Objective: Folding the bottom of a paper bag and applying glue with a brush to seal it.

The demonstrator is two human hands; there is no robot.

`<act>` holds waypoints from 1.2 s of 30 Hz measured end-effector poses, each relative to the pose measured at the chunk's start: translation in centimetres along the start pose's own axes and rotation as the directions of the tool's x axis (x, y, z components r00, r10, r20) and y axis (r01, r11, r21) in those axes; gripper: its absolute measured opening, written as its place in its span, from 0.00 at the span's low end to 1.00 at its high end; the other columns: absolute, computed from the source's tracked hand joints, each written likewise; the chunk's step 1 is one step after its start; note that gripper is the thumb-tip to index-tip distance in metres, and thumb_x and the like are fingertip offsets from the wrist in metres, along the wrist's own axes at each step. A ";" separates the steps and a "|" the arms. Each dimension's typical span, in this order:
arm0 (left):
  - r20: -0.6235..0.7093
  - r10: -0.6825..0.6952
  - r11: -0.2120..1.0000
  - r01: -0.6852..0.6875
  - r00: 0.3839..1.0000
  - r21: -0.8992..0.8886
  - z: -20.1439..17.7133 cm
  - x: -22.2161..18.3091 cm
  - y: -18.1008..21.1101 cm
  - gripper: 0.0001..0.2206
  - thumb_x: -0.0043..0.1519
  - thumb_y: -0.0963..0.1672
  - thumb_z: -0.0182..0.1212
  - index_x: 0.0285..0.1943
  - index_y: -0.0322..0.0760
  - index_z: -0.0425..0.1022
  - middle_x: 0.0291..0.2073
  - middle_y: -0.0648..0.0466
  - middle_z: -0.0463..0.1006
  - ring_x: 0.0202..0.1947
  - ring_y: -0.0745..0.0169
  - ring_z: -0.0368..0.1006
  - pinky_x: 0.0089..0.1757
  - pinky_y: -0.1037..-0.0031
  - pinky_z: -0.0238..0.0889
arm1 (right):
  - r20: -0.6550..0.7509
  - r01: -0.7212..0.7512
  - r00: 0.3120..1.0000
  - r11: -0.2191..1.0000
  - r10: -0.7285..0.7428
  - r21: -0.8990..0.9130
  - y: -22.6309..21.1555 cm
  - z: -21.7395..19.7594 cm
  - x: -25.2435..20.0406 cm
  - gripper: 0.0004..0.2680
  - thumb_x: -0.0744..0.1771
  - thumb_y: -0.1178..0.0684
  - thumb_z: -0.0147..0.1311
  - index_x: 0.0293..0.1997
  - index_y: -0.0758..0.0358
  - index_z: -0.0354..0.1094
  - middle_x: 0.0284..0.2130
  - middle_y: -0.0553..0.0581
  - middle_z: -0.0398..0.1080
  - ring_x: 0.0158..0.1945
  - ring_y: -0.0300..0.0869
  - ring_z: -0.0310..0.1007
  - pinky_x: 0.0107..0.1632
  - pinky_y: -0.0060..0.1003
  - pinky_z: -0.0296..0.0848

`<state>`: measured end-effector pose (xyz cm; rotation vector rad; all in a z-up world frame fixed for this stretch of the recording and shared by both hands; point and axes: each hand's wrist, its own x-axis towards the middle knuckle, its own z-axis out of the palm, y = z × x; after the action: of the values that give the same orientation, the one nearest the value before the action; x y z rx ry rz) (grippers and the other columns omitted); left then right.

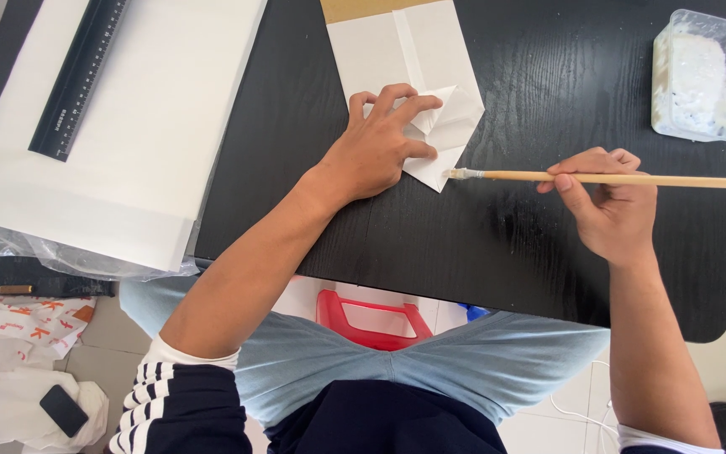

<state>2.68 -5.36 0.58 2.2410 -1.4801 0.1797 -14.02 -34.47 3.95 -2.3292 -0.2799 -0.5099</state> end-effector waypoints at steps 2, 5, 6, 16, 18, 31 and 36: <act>0.008 -0.003 1.000 0.003 1.000 -0.011 0.0 0.0 0.0 0.21 0.55 0.32 0.58 0.42 0.55 0.88 0.66 0.48 0.63 0.65 0.42 0.52 0.52 0.39 0.46 | 0.000 -0.001 1.000 1.000 0.001 0.000 0.1 0.1 -0.2 0.06 0.74 0.57 0.54 0.43 0.65 0.73 0.33 0.54 0.76 0.44 0.42 0.77 0.58 0.39 0.59; -0.022 0.010 1.000 -0.010 1.000 0.016 0.1 -0.1 -0.1 0.23 0.54 0.32 0.57 0.42 0.56 0.87 0.65 0.50 0.64 0.64 0.43 0.54 0.51 0.41 0.47 | -0.063 -0.057 0.997 0.991 0.050 -0.118 0.2 0.0 -0.4 0.03 0.76 0.58 0.56 0.47 0.61 0.73 0.35 0.49 0.77 0.44 0.39 0.74 0.60 0.39 0.55; -0.011 0.007 1.000 -0.006 1.000 0.011 0.2 -0.1 -0.1 0.22 0.54 0.32 0.57 0.42 0.56 0.87 0.65 0.50 0.64 0.64 0.43 0.54 0.51 0.41 0.47 | -0.047 -0.052 0.998 0.991 0.046 -0.124 0.2 -0.1 -0.4 0.03 0.76 0.57 0.56 0.46 0.59 0.73 0.36 0.48 0.76 0.44 0.37 0.74 0.60 0.39 0.53; -0.019 0.012 1.000 -0.012 1.000 0.016 0.0 -0.2 0.0 0.21 0.56 0.33 0.57 0.42 0.56 0.87 0.65 0.50 0.64 0.64 0.43 0.54 0.50 0.41 0.47 | -0.039 -0.004 0.999 0.981 -0.004 -0.192 -0.5 -0.1 -0.2 0.02 0.76 0.56 0.57 0.48 0.57 0.71 0.38 0.46 0.77 0.45 0.36 0.72 0.59 0.41 0.50; -0.019 0.010 1.000 -0.010 1.000 0.011 0.1 -0.1 -0.1 0.21 0.56 0.33 0.56 0.42 0.56 0.88 0.65 0.50 0.64 0.63 0.43 0.54 0.51 0.41 0.47 | -0.005 0.018 1.000 0.987 -0.019 -0.163 -0.5 -0.3 -0.4 0.02 0.75 0.56 0.57 0.47 0.57 0.71 0.36 0.46 0.77 0.45 0.37 0.73 0.60 0.41 0.51; -0.028 0.012 1.000 -0.012 1.000 0.020 0.1 -0.2 -0.1 0.21 0.56 0.34 0.58 0.43 0.56 0.88 0.65 0.49 0.64 0.63 0.42 0.54 0.50 0.40 0.48 | 0.007 -0.036 0.999 0.980 0.038 -0.197 -0.4 -0.7 -0.5 0.01 0.75 0.55 0.55 0.51 0.56 0.69 0.40 0.46 0.77 0.47 0.36 0.71 0.60 0.42 0.49; -0.038 0.014 0.999 -0.013 0.999 0.030 0.3 -0.2 -0.1 0.21 0.55 0.33 0.57 0.42 0.57 0.88 0.65 0.51 0.64 0.63 0.43 0.54 0.50 0.41 0.48 | 0.029 -0.047 0.998 0.979 0.054 -0.201 -0.3 -0.8 -0.9 0.01 0.73 0.55 0.55 0.46 0.55 0.69 0.46 0.48 0.75 0.47 0.38 0.73 0.59 0.42 0.48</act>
<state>2.66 -5.23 0.23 2.2388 -1.4822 0.2489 -15.11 -34.87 4.26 -2.5351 -0.1919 -0.4933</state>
